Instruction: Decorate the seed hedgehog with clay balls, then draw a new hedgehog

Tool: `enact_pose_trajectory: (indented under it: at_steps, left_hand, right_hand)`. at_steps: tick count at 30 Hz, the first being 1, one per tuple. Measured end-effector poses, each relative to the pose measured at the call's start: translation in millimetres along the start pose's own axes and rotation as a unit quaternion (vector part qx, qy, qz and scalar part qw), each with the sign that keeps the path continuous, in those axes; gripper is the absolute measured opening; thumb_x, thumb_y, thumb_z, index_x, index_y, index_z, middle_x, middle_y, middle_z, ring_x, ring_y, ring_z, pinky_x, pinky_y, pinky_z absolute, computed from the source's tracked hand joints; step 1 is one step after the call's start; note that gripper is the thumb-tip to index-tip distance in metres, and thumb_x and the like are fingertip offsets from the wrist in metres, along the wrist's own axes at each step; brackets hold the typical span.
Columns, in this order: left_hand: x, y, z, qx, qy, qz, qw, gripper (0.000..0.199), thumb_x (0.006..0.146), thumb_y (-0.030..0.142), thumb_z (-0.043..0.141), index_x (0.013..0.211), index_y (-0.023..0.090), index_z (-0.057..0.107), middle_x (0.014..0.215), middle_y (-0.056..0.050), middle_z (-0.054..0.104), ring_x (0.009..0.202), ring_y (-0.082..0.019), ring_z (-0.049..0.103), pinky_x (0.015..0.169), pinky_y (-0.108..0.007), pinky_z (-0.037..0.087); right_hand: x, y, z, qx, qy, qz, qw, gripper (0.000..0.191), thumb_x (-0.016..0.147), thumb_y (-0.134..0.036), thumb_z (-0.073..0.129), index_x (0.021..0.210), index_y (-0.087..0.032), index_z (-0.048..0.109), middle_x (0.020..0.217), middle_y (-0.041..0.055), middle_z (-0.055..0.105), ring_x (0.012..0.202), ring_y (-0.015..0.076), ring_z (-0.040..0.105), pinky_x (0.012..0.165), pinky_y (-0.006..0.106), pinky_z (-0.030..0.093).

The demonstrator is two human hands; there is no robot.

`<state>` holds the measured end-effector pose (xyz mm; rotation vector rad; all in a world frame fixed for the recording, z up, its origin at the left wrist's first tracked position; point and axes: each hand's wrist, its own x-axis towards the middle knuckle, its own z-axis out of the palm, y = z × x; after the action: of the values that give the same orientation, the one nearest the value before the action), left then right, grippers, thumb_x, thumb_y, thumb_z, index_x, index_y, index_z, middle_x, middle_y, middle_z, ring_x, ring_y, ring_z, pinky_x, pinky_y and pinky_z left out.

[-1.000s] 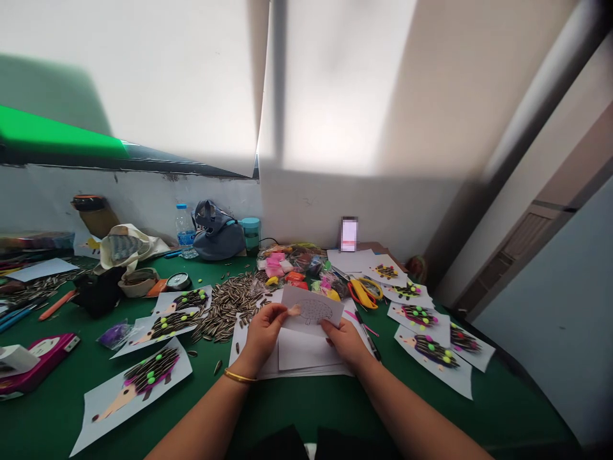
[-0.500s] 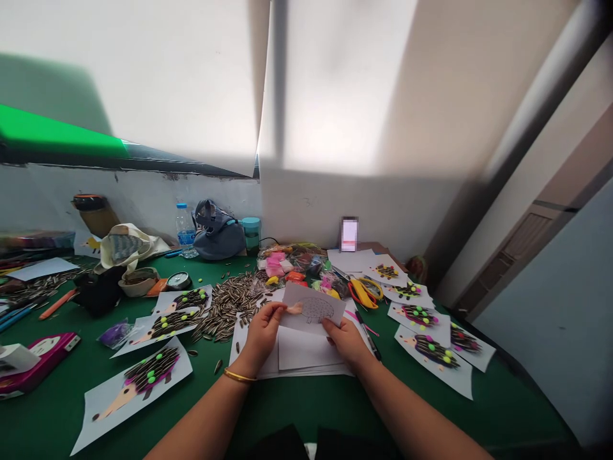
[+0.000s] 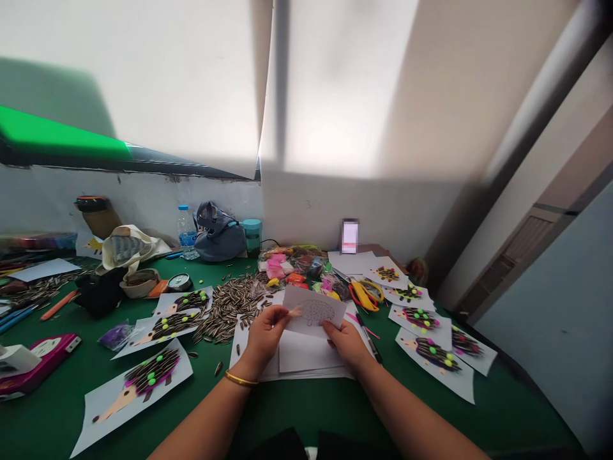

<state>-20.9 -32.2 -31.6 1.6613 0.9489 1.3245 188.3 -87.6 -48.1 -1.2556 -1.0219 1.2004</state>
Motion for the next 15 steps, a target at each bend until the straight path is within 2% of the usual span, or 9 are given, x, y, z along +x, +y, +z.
enact_pose_trajectory:
  at_steps: [3, 8, 12, 15]
  left_hand:
    - [1, 4, 1.1, -0.034, 0.016, -0.008, 0.999, 0.027, 0.078, 0.041, 0.067, 0.092, 0.018, 0.064, 0.085, -0.004, 0.068, 0.08, -0.018, 0.065, 0.073, -0.029, 0.051]
    - [3, 2, 2.6, -0.064, 0.023, -0.036, 0.997, 0.031, 0.072, 0.043, 0.072, 0.087, 0.018, 0.061, 0.077, -0.002, 0.066, 0.072, -0.017, 0.064, 0.067, -0.027, 0.05]
    - [4, -3, 1.1, -0.052, 0.018, -0.028, 0.998, 0.026, 0.074, 0.041, 0.07, 0.085, 0.018, 0.065, 0.082, -0.003, 0.068, 0.078, -0.018, 0.064, 0.073, -0.029, 0.051]
    - [3, -6, -0.5, -0.034, 0.007, -0.015, 0.999, 0.026, 0.076, 0.04, 0.069, 0.09, 0.018, 0.068, 0.088, -0.005, 0.07, 0.084, -0.02, 0.065, 0.078, -0.031, 0.051]
  right_hand:
    - [1, 3, -1, -0.001, 0.001, -0.003, 1.0, 0.05, 0.069, -0.061, 0.066, 0.09, -0.015, 0.065, 0.069, 0.0014, 0.06, 0.056, 0.0124, 0.043, 0.052, 0.024, 0.034]
    - [1, 3, -1, -0.006, -0.002, -0.002, 1.0, 0.05, 0.07, -0.06, 0.066, 0.093, -0.016, 0.065, 0.069, 0.0013, 0.06, 0.057, 0.0126, 0.043, 0.052, 0.024, 0.034]
    - [-1, -1, 0, -0.008, -0.002, -0.009, 1.0, 0.05, 0.069, -0.061, 0.066, 0.091, -0.015, 0.065, 0.066, 0.0009, 0.057, 0.055, 0.0125, 0.042, 0.051, 0.024, 0.034]
    - [-1, -3, 1, -0.004, 0.007, -0.003, 1.0, 0.053, 0.068, -0.062, 0.067, 0.095, -0.016, 0.066, 0.068, 0.0015, 0.06, 0.057, 0.0131, 0.045, 0.053, 0.024, 0.035]
